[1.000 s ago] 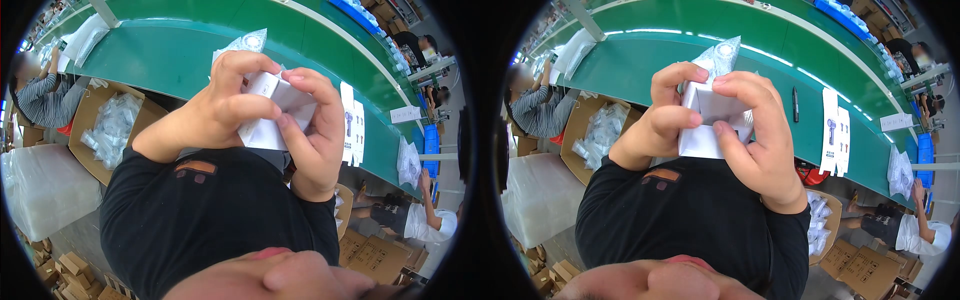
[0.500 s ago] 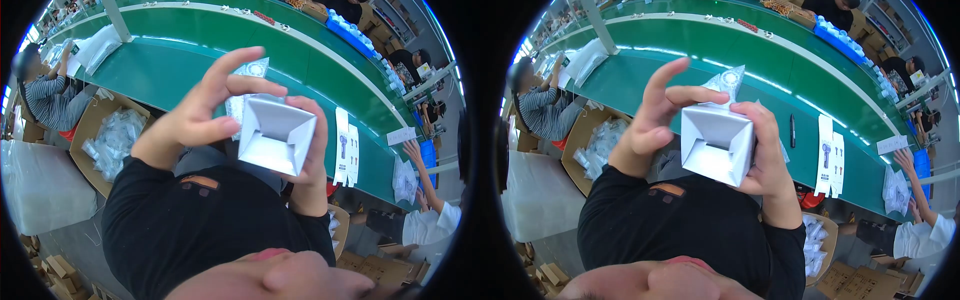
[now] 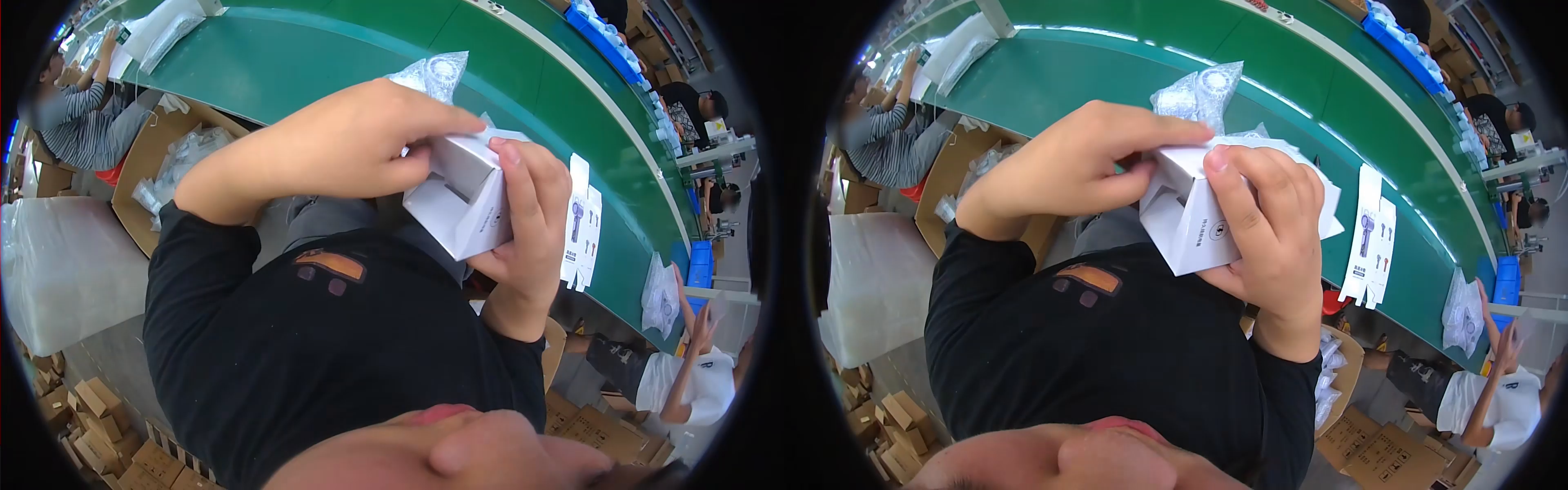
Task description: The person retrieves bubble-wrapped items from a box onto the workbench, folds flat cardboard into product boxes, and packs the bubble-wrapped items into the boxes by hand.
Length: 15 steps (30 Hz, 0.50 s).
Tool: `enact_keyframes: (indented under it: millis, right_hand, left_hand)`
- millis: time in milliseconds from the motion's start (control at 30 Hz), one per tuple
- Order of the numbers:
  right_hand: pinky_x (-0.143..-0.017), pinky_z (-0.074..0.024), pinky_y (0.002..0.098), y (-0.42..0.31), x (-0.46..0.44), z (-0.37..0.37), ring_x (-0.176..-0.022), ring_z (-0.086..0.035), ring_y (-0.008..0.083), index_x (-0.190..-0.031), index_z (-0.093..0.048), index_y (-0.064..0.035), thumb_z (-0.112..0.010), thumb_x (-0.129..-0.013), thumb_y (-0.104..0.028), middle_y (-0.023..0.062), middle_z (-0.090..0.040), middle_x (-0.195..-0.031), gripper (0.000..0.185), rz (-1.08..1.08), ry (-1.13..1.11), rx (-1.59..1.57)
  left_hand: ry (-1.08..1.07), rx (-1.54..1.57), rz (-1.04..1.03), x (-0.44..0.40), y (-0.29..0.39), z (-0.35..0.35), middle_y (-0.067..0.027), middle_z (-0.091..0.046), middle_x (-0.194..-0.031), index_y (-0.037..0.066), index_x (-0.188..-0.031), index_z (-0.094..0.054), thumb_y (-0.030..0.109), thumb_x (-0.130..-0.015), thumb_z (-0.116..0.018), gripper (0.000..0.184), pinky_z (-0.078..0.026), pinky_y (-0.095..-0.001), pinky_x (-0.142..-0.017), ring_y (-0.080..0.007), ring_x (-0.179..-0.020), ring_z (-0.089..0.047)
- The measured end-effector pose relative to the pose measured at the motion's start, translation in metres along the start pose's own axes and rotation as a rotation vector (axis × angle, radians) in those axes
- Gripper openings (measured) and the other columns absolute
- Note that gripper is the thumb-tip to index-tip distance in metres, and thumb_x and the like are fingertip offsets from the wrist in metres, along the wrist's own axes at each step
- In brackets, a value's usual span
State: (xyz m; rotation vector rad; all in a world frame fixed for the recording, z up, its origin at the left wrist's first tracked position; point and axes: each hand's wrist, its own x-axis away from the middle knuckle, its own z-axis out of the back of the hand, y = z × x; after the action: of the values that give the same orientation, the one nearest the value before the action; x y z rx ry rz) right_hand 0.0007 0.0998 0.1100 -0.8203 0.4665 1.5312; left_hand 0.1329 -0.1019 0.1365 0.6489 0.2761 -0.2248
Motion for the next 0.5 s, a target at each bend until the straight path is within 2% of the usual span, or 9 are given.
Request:
enact_keyframes:
  millis: [33,100,133,167,233,267,367,500]
  right_hand:
    - [-0.085,-0.0403,0.0405,0.001,0.0,-0.004,-0.102,-0.059,0.031,-0.126,-0.058,-0.0062,-0.078,-0.061,-0.029,0.0118,-0.06,-0.117,0.072,0.002,-0.005,-0.003]
    - [-0.083,-0.0391,0.0387,0.002,0.001,-0.009,-0.102,-0.059,0.0288,-0.125,-0.059,-0.0099,-0.078,-0.063,-0.029,0.0093,-0.06,-0.117,0.067,0.053,0.08,0.081]
    - [-0.082,-0.0385,0.038,0.002,0.001,-0.009,-0.103,-0.059,0.0278,-0.124,-0.059,-0.0115,-0.078,-0.064,-0.029,0.0083,-0.06,-0.118,0.066,0.065,0.098,0.118]
    - [-0.082,-0.038,0.0373,0.002,0.002,-0.009,-0.103,-0.059,0.0268,-0.124,-0.059,-0.0132,-0.078,-0.065,-0.029,0.0072,-0.061,-0.118,0.064,0.075,0.117,0.155]
    - [-0.082,-0.0375,0.0374,0.004,0.005,-0.01,-0.103,-0.059,0.026,-0.124,-0.058,-0.015,-0.077,-0.066,-0.031,0.0064,-0.061,-0.119,0.063,0.065,0.143,0.186]
    - [-0.083,-0.0373,0.0373,0.005,0.006,-0.01,-0.103,-0.059,0.0257,-0.124,-0.058,-0.016,-0.077,-0.067,-0.032,0.0061,-0.061,-0.12,0.062,0.065,0.151,0.196]
    - [-0.083,-0.0371,0.037,0.005,0.01,-0.011,-0.103,-0.058,0.0251,-0.123,-0.058,-0.0187,-0.078,-0.067,-0.035,0.0054,-0.06,-0.121,0.061,0.094,0.136,0.251]
    - [-0.083,-0.037,0.0361,0.004,0.013,-0.016,-0.102,-0.058,0.0247,-0.123,-0.056,-0.0214,-0.08,-0.066,-0.036,0.0041,-0.06,-0.12,0.064,0.086,0.162,0.26]
  left_hand:
    - [0.004,0.003,0.004,-0.001,-0.005,-0.008,-0.0191,-0.067,-0.11,0.003,-0.135,-0.052,-0.005,-0.076,-0.053,0.059,-0.053,-0.0342,-0.076,-0.0282,-0.089,-0.069]
    - [0.183,0.684,0.158,-0.006,-0.016,-0.024,-0.0159,-0.065,-0.122,0.001,-0.139,-0.048,-0.009,-0.077,-0.046,0.063,-0.05,-0.0295,-0.087,-0.0188,-0.105,-0.064]
    - [0.169,0.839,0.193,-0.008,-0.019,-0.028,-0.0122,-0.06,-0.128,0.001,-0.143,-0.044,-0.009,-0.086,-0.044,0.058,-0.045,-0.0278,-0.096,-0.0149,-0.115,-0.055]
    - [0.166,0.842,0.185,-0.009,-0.022,-0.033,-0.0122,-0.06,-0.128,0.001,-0.143,-0.044,-0.009,-0.086,-0.044,0.058,-0.045,-0.0278,-0.096,-0.0149,-0.115,-0.055]
    - [0.131,0.969,0.235,-0.008,-0.026,-0.041,-0.0107,-0.061,-0.123,0.001,-0.142,-0.044,-0.003,-0.094,-0.045,0.049,-0.045,-0.0273,-0.095,-0.0143,-0.113,-0.056]
    - [0.108,0.94,0.246,-0.008,-0.022,-0.04,-0.0077,-0.062,-0.119,0.001,-0.142,-0.045,0.003,-0.099,-0.045,0.043,-0.045,-0.0269,-0.094,-0.0124,-0.11,-0.056]
    - [0.163,0.813,0.176,-0.011,-0.023,-0.045,-0.0069,-0.062,-0.116,0.001,-0.141,-0.046,0.003,-0.099,-0.046,0.042,-0.047,-0.0268,-0.09,-0.0114,-0.107,-0.057]
    - [0.154,0.619,0.184,-0.012,-0.015,-0.037,-0.0079,-0.064,-0.116,0.001,-0.14,-0.047,0.002,-0.097,-0.046,0.042,-0.048,-0.0268,-0.087,-0.012,-0.105,-0.059]
